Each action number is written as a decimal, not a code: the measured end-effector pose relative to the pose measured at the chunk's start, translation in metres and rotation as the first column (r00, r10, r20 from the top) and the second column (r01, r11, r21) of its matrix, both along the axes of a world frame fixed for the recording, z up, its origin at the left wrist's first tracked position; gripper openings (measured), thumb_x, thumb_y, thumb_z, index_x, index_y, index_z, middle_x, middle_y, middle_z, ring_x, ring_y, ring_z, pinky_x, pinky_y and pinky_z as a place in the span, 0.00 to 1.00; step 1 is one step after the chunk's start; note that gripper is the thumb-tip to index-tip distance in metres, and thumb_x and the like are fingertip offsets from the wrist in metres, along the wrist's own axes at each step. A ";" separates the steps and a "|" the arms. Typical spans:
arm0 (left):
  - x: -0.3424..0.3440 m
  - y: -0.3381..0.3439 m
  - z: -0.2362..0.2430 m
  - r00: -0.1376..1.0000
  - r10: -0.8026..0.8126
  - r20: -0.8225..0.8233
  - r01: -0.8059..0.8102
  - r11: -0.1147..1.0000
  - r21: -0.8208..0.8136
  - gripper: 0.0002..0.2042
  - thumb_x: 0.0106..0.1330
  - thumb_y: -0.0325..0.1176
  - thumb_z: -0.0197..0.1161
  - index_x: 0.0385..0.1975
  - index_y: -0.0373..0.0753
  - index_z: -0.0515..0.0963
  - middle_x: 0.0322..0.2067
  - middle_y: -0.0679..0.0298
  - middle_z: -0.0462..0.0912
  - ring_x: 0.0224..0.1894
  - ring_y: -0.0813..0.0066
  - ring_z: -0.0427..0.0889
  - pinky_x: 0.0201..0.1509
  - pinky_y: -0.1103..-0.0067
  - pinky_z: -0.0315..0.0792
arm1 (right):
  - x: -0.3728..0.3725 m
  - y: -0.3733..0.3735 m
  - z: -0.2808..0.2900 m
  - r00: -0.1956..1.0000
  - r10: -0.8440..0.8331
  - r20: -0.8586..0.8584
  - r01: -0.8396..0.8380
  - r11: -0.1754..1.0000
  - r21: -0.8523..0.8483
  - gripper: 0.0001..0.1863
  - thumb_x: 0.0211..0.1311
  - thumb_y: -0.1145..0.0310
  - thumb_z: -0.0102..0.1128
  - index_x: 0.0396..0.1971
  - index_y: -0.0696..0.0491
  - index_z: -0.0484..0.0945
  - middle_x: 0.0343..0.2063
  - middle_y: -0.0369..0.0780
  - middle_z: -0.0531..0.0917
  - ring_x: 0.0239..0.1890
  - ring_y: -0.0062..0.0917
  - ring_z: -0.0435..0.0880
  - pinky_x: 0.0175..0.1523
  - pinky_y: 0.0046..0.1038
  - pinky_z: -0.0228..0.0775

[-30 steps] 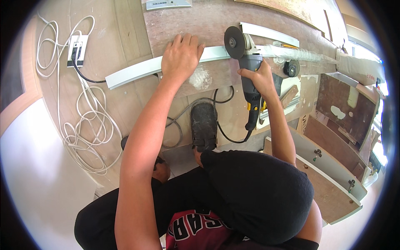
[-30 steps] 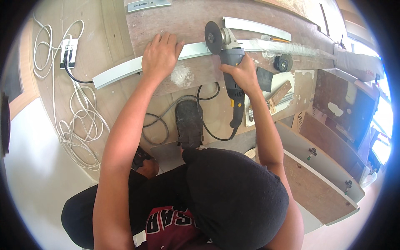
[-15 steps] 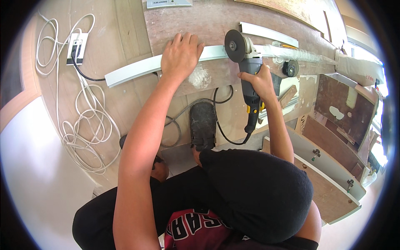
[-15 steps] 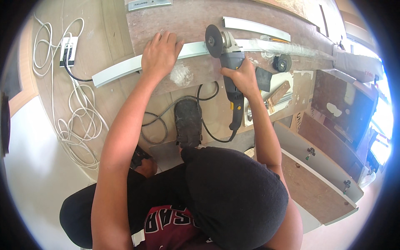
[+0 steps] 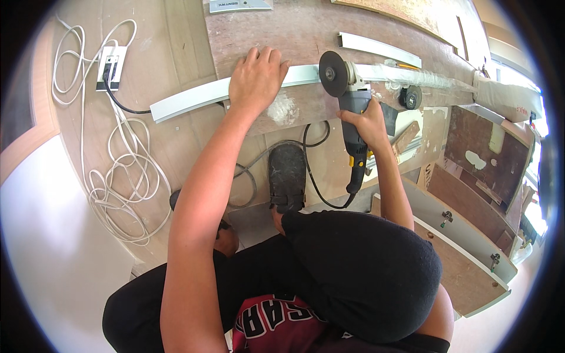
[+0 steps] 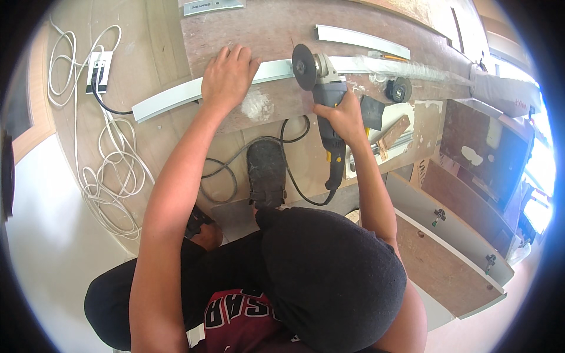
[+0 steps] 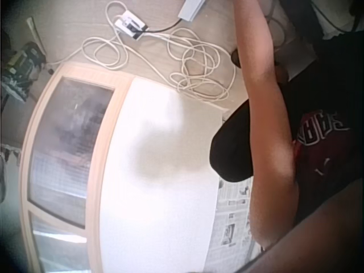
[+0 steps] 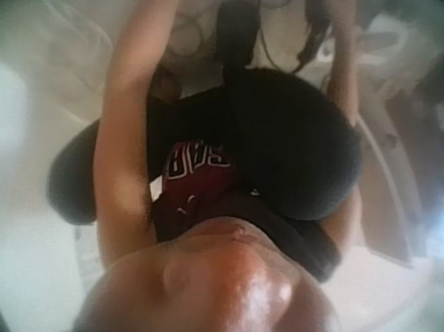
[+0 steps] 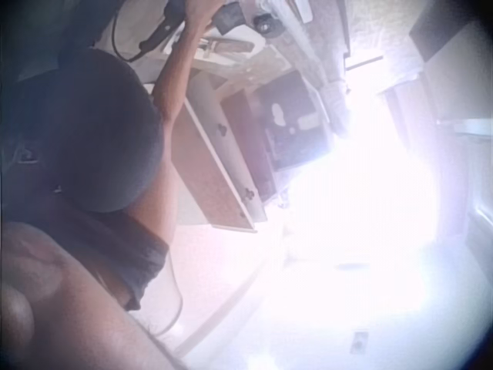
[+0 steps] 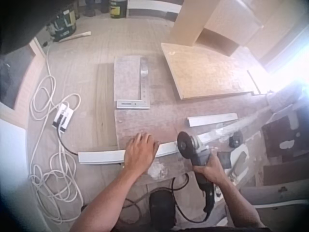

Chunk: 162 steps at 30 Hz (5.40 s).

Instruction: The person measures and marks a long metal strip using a tape measure, pencil, and square. They then use an angle grinder to cut the metal strip into smaller pieces. The person repeats the measuring, marking, and cutting process on another metal strip.

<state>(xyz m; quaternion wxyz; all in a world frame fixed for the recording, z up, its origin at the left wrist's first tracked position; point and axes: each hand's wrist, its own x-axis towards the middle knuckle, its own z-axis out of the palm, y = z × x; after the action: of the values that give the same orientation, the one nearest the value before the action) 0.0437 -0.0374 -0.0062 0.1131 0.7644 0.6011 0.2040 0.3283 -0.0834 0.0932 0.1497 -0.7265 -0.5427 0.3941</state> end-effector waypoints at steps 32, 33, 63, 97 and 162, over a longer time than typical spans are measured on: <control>-0.007 -0.002 0.007 0.997 -0.006 0.077 0.004 1.000 0.023 0.15 0.85 0.48 0.63 0.43 0.42 0.84 0.45 0.64 0.87 0.51 0.57 0.85 0.52 0.59 0.83 | -0.010 0.014 -0.003 0.998 -0.059 -0.029 0.059 0.998 -0.011 0.24 0.51 0.66 0.82 0.45 0.65 0.86 0.34 0.45 0.91 0.34 0.30 0.90 0.44 0.34 0.83; -0.007 -0.002 0.008 0.997 -0.005 0.072 0.004 1.000 0.013 0.15 0.85 0.48 0.63 0.43 0.42 0.84 0.45 0.64 0.87 0.51 0.57 0.85 0.52 0.59 0.83 | -0.008 0.013 -0.004 0.999 -0.046 -0.028 0.046 0.999 -0.014 0.24 0.51 0.67 0.82 0.45 0.65 0.86 0.34 0.45 0.91 0.34 0.30 0.90 0.44 0.34 0.83; -0.007 -0.007 0.006 0.998 0.001 0.070 -0.003 1.000 0.025 0.15 0.85 0.48 0.63 0.43 0.41 0.84 0.45 0.63 0.87 0.52 0.57 0.85 0.53 0.60 0.82 | -0.012 0.015 0.000 1.000 -0.027 -0.014 0.027 1.000 0.013 0.27 0.50 0.66 0.82 0.48 0.66 0.84 0.35 0.45 0.91 0.35 0.31 0.89 0.44 0.35 0.82; -0.011 -0.009 0.010 0.998 -0.002 0.065 0.001 1.000 0.006 0.16 0.86 0.48 0.62 0.44 0.41 0.84 0.46 0.62 0.87 0.53 0.57 0.85 0.53 0.60 0.82 | -0.018 0.010 0.006 1.000 -0.018 -0.020 0.019 1.000 0.017 0.23 0.50 0.68 0.81 0.44 0.64 0.85 0.33 0.43 0.90 0.33 0.30 0.89 0.42 0.34 0.82; -0.028 -0.016 0.019 0.971 -0.182 0.157 0.202 0.972 -0.117 0.24 0.70 0.49 0.80 0.59 0.41 0.87 0.61 0.59 0.85 0.67 0.54 0.82 0.67 0.58 0.81 | -0.010 0.008 0.001 1.000 -0.023 0.003 0.023 0.999 0.036 0.26 0.49 0.65 0.82 0.46 0.65 0.86 0.33 0.44 0.91 0.33 0.30 0.90 0.43 0.35 0.83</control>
<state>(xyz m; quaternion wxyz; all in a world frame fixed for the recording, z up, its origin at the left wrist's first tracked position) 0.0161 -0.0536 0.0125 0.2261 0.7930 0.5265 0.2068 0.3180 -0.0752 0.0941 0.1665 -0.7306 -0.5415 0.3812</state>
